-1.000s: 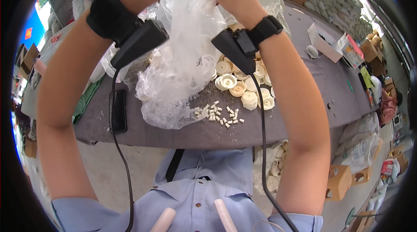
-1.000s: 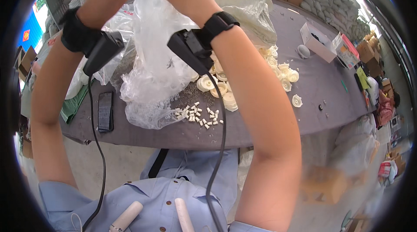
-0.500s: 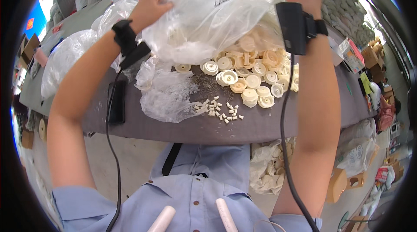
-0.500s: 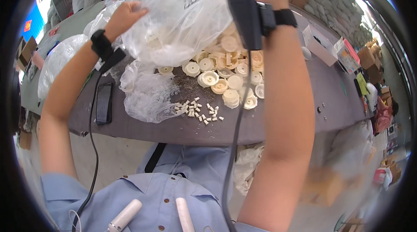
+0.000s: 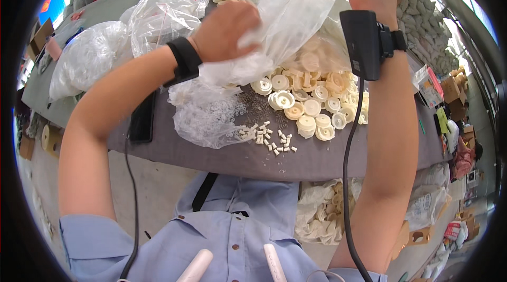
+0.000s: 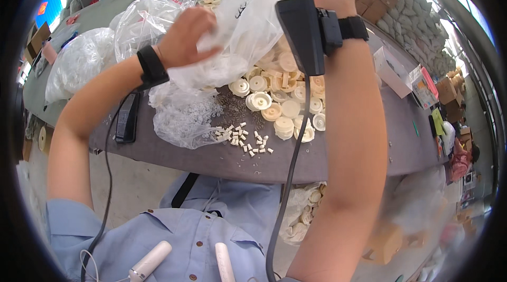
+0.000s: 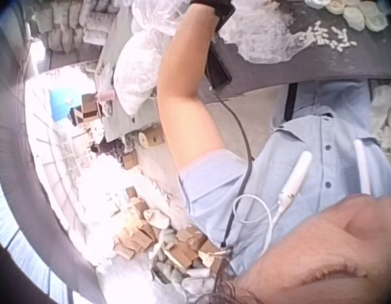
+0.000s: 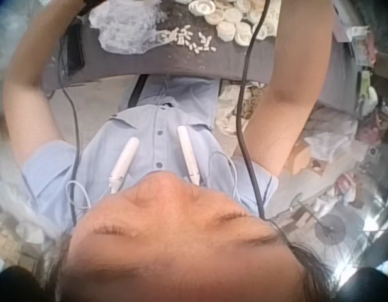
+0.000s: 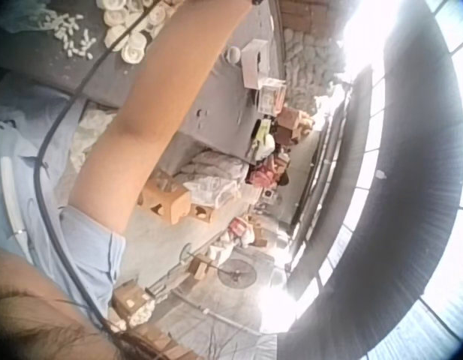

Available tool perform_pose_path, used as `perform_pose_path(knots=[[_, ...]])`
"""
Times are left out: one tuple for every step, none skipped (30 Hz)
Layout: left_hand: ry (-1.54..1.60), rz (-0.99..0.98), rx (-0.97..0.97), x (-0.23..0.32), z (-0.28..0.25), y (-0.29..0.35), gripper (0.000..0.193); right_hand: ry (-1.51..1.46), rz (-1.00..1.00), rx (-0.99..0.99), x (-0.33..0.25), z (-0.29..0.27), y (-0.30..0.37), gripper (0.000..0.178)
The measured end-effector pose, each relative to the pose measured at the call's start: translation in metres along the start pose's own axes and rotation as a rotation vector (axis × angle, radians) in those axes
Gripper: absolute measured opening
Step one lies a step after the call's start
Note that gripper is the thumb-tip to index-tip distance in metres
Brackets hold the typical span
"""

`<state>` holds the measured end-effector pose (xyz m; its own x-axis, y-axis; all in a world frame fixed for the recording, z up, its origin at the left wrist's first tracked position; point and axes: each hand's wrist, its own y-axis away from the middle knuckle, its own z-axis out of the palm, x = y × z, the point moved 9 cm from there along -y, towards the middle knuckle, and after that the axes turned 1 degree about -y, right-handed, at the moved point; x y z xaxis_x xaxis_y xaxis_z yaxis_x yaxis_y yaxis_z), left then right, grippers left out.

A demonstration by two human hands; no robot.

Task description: Assemble small plastic pegs and rings into a larger circular plastic base.

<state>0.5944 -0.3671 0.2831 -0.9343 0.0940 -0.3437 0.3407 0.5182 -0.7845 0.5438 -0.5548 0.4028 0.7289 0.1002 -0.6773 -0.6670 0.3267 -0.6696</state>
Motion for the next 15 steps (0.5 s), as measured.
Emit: perform_pose_path(knots=[[0.065, 0.096, -0.084, 0.021, 0.008, 0.002, 0.040, -0.046, 0.001, -0.022, 0.001, 0.006, 0.001, 0.026], [0.076, 0.104, -0.112, 0.038, 0.008, 0.002, 0.044, -0.096, 0.006, -0.049, 0.003, 0.011, 0.000, 0.026], [0.088, 0.113, -0.137, 0.049, 0.011, -0.001, 0.049, -0.091, 0.009, -0.051, 0.003, 0.014, 0.000, 0.026], [0.091, 0.110, -0.131, 0.051, 0.020, -0.001, 0.049, -0.121, 0.019, -0.067, 0.002, 0.017, -0.001, 0.027], [0.117, -0.152, -0.057, 0.028, 0.024, 0.005, 0.063, -0.160, 0.033, -0.090, 0.004, 0.025, -0.001, 0.028], [0.146, -0.411, 0.021, 0.004, 0.025, 0.011, 0.077, -0.161, 0.040, -0.097, 0.005, 0.033, -0.001, 0.028], [0.142, -0.419, 0.024, -0.004, 0.033, 0.007, 0.077, -0.178, 0.054, -0.132, 0.006, 0.043, 0.001, 0.029], [0.266, -0.631, 0.181, -0.032, 0.033, 0.007, 0.075, -0.189, 0.066, -0.163, 0.004, 0.053, 0.004, 0.030], [0.381, -0.843, 0.348, -0.055, 0.028, 0.013, 0.073, -0.187, 0.075, -0.175, 0.005, 0.066, 0.007, 0.030], [0.374, -0.851, 0.359, -0.066, 0.024, 0.006, 0.073, -0.201, 0.125, -0.248, 0.009, 0.085, 0.011, 0.032], [0.553, -0.924, 0.202, -0.078, 0.038, -0.007, 0.054, -0.213, 0.174, -0.309, 0.012, 0.095, 0.016, 0.034], [0.722, -0.992, 0.043, -0.084, 0.053, -0.010, 0.035, -0.216, 0.184, -0.319, 0.013, 0.104, 0.024, 0.034], [0.714, -1.004, 0.053, -0.088, 0.052, -0.010, 0.035, -0.055, 0.152, -0.244, 0.011, 0.105, 0.032, 0.035], [0.745, -1.006, 0.133, -0.096, 0.043, -0.009, 0.029, 0.098, 0.114, -0.180, 0.010, 0.107, 0.037, 0.036], [0.783, -1.002, 0.216, -0.102, 0.035, -0.010, 0.024, 0.094, 0.118, -0.200, 0.010, 0.104, 0.044, 0.036]])
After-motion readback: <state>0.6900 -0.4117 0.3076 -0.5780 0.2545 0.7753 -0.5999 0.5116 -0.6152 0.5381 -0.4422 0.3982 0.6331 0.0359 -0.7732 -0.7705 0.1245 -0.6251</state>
